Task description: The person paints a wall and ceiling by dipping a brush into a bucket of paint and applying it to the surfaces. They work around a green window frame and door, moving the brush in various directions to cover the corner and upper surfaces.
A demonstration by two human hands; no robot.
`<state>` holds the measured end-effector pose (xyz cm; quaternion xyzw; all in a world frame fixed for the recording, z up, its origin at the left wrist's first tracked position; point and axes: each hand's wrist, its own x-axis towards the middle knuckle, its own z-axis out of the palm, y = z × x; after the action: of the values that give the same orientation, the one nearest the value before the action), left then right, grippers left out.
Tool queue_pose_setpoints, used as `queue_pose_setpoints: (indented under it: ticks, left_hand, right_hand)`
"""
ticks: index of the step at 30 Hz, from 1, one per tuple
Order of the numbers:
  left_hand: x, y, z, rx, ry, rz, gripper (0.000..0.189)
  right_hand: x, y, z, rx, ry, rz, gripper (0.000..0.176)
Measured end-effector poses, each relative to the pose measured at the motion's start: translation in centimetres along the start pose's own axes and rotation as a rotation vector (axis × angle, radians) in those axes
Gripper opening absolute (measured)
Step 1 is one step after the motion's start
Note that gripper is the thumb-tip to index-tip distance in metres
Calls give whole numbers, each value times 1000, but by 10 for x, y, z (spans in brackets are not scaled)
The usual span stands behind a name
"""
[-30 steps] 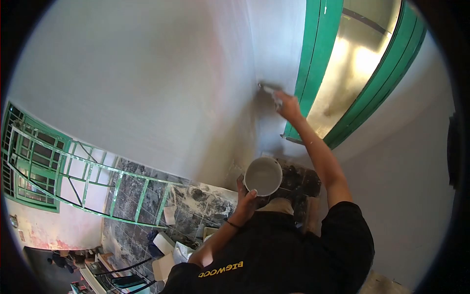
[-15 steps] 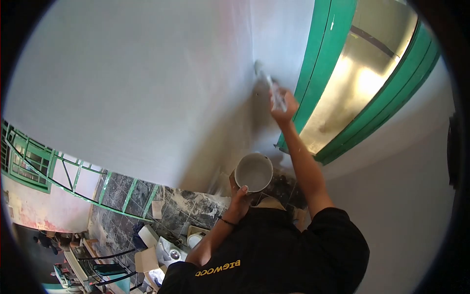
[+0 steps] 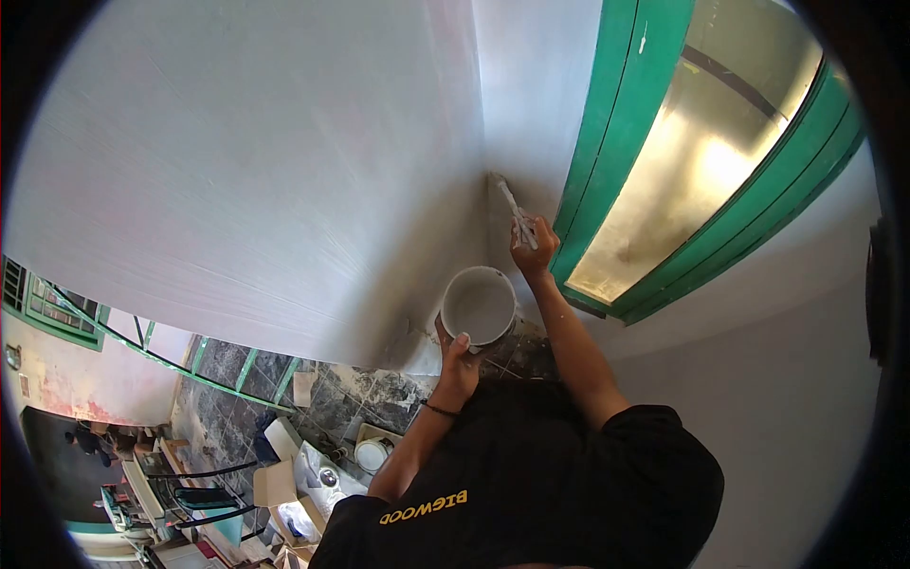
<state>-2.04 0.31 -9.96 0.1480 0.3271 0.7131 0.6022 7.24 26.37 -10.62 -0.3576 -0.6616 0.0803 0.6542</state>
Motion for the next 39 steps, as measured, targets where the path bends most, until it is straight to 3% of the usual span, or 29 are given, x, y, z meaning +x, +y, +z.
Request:
queue_pose_setpoints:
  ticks: [5,8,11,14,23,25,29,31,33,35,38,39]
  left_hand:
    - [-1,16,19,27,16,23,78]
    - [1,22,17,42,-6,7,77]
    - [-6,21,9,50,10,-19,77]
    - [-5,20,-6,49,-12,-79,77]
    - [-36,47,-11,106,-114,-138,82]
    - [-41,51,-22,124,-135,-158,83]
    - [-56,61,-32,132,-157,-163,81]
    - [-60,62,-40,134,-162,-174,80]
    - [-63,63,-47,125,-152,-203,80]
    - [-66,65,-52,117,-150,-218,80]
    - [-68,66,-56,102,-153,-220,80]
    - [-69,65,-58,89,-151,-225,79]
  right_hand:
    - [0,13,-9,-141,-139,-6,17]
    - [16,1,-17,-53,-165,3,17]
    - [54,-44,-26,-53,-21,-126,17]
    - [84,-69,-16,115,282,-285,17]
    - [-25,4,0,-97,3,140,23]
    - [-32,18,1,-229,-77,105,26]
    - [7,38,-20,-270,-223,1,31]
    - [60,-8,-47,-310,-191,-107,29]
    - [110,-71,-71,-233,-196,-8,24]
    - [143,-83,-76,-179,-44,-252,26]
    - [183,-116,-86,-339,92,-705,21]
    - [187,-120,-86,-346,96,-745,22]
